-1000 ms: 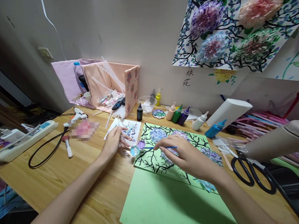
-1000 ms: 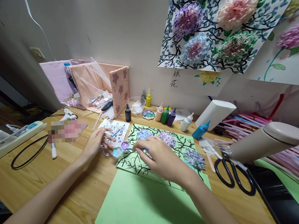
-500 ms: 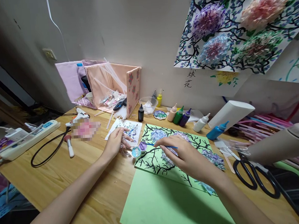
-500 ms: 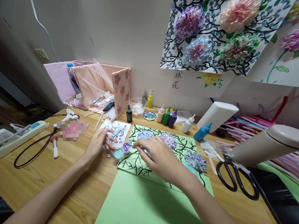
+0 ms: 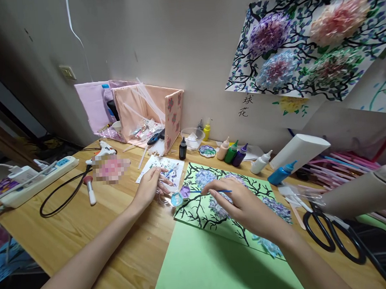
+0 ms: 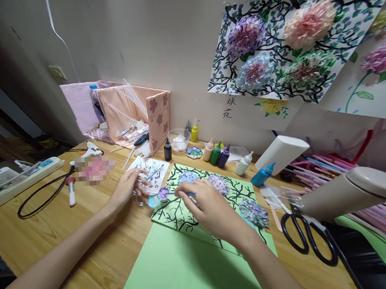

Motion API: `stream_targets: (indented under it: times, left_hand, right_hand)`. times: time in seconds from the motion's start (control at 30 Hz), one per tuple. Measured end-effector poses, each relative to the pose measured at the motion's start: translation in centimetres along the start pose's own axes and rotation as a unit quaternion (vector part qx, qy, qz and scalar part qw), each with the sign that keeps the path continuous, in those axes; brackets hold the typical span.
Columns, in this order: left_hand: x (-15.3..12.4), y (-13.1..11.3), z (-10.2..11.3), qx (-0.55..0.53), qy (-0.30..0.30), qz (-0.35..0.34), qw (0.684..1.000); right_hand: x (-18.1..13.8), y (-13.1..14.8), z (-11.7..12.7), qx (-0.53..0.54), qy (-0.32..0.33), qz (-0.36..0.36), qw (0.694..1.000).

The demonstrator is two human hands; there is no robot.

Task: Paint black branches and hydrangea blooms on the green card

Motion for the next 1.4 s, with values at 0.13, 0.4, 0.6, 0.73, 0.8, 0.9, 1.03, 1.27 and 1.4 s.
stream_targets:
  times: [0.13,0.4,0.6,0.73,0.8,0.9,1.03,1.27,1.4]
  left_hand:
    - [-0.1,-0.6,0.3,-0.002,-0.008,-0.008,1.0]
    - [-0.2,-0.9,0.4,-0.002,-0.013,-0.006,1.0]
    - [-0.2,-0.9,0.2,-0.003,-0.008,0.0,1.0]
    - [-0.2,-1.0,0.3,-0.004,-0.013,-0.018,1.0]
    - [-0.2,-1.1,0.4,-0.004,-0.016,-0.025,1.0]
    - [-0.1,-1.0,0.3,-0.007,-0.013,-0.021,1.0]
    - [0.0,-0.8,0.2,-0.011,-0.011,-0.02,1.0]
    - [0.1,-0.5,0.0,-0.009,0.002,-0.01,1.0]
    - [0.0,-0.3,-0.2,-0.021,0.009,0.009,1.0]
  right_hand:
    - [-0.2,0.1,0.0,0.01,-0.004,0.013,1.0]
    - [-0.2,0.2,-0.2,0.006,0.0,0.016,1.0]
    - [0.1,-0.1,-0.1,0.022,-0.013,0.017,1.0]
    - [0.2,-0.7,-0.1,0.015,-0.022,0.002,1.0]
    - [0.3,-0.8,0.0,0.011,-0.019,-0.007,1.0]
    - [0.2,-0.8,0.2,0.01,-0.017,-0.013,1.0]
    - [0.1,-0.7,0.7,0.024,-0.021,-0.023,0.999]
    - [-0.2,-0.4,0.6,0.041,-0.02,-0.007,0.999]
    - [-0.2,0.0,0.3,0.04,-0.012,0.01,0.999]
Point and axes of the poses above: each hand's wrist, its own x-axis towards the middle knuckle, its own z-axis out of the back of the hand, y = z × x, the point moved 7 cm from there along x, towards the middle knuckle, and after that the axes turned 9 degrees about -y, right-handed, at the moved point
